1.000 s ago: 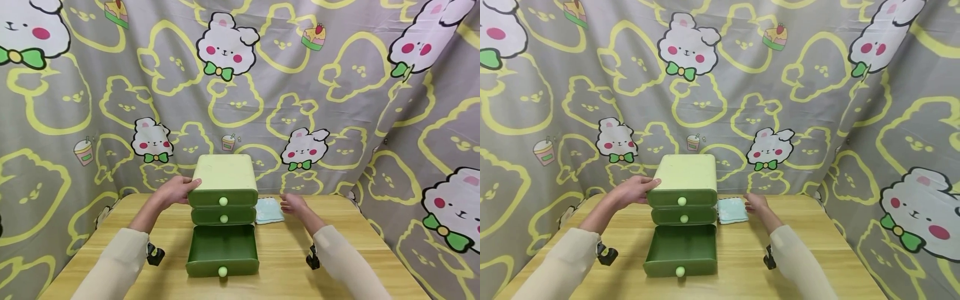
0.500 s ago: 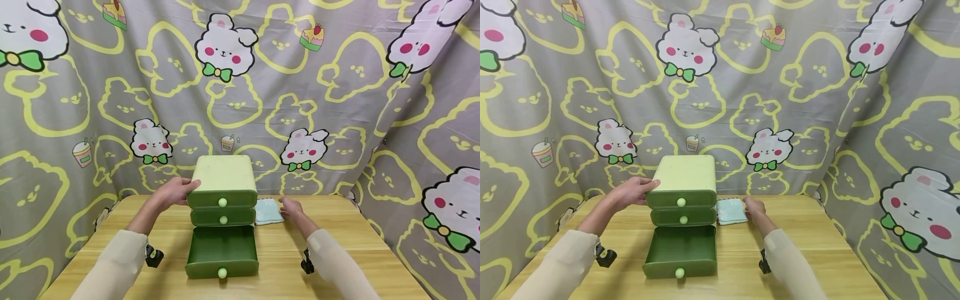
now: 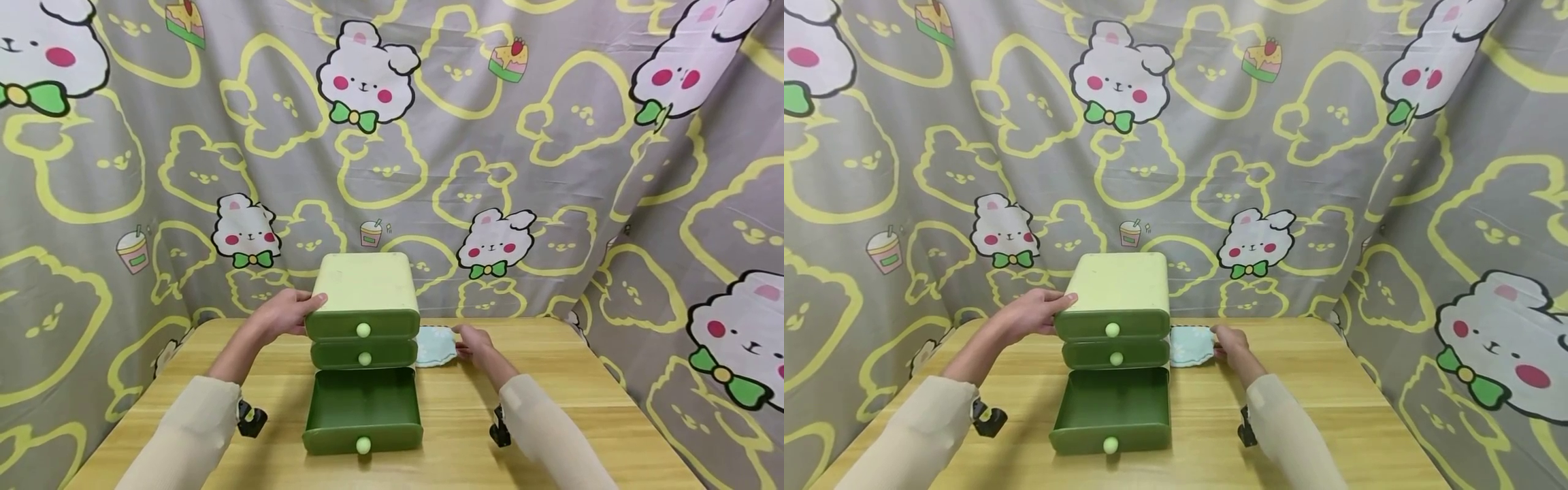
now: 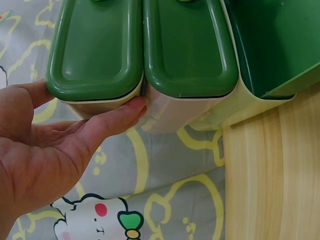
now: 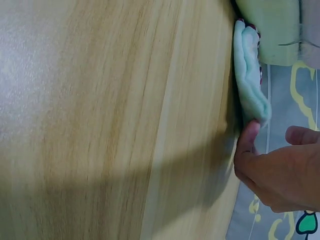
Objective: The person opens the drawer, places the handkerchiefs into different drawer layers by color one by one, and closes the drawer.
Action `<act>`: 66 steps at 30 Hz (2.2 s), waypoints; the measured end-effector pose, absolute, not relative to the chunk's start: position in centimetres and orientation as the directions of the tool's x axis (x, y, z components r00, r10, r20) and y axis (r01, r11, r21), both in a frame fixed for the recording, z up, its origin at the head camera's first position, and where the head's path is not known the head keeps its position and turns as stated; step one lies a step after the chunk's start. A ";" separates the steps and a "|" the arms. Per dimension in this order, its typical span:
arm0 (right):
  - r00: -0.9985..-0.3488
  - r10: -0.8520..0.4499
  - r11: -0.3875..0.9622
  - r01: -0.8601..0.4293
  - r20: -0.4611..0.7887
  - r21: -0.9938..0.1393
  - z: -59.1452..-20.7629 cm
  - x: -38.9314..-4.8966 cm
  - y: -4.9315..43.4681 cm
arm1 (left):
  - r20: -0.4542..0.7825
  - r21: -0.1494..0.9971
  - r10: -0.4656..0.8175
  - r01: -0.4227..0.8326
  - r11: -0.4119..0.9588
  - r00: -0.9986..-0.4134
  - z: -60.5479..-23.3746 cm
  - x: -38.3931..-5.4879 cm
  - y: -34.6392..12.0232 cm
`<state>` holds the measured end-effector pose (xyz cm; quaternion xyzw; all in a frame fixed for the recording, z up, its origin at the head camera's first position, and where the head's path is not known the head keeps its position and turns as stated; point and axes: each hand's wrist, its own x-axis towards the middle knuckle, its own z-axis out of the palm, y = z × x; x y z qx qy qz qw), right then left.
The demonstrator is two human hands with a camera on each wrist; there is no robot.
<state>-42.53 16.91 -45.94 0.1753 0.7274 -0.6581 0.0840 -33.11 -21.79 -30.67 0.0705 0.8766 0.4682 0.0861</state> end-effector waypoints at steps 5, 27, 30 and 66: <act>-0.927 0.098 0.063 0.369 -0.362 -0.927 -45.8 -42.5 17.0 | -0.089 0.833 0.198 0.036 0.552 -0.976 -30.6 -33.1 -21.8; -0.899 -0.101 0.157 0.409 -0.427 -0.899 -45.5 -42.5 18.6 | -0.092 0.836 0.198 0.033 0.548 -0.976 -30.8 -33.2 -21.7; -0.898 -0.092 0.138 0.418 -0.431 -0.898 -45.6 -42.6 18.4 | -0.091 0.835 0.200 0.034 0.549 -0.976 -30.8 -33.2 -21.7; -0.933 -0.273 0.122 0.207 -0.233 -0.971 -38.9 -39.2 19.2 | -0.088 0.829 0.191 0.034 0.558 -0.978 -30.9 -33.3 -22.0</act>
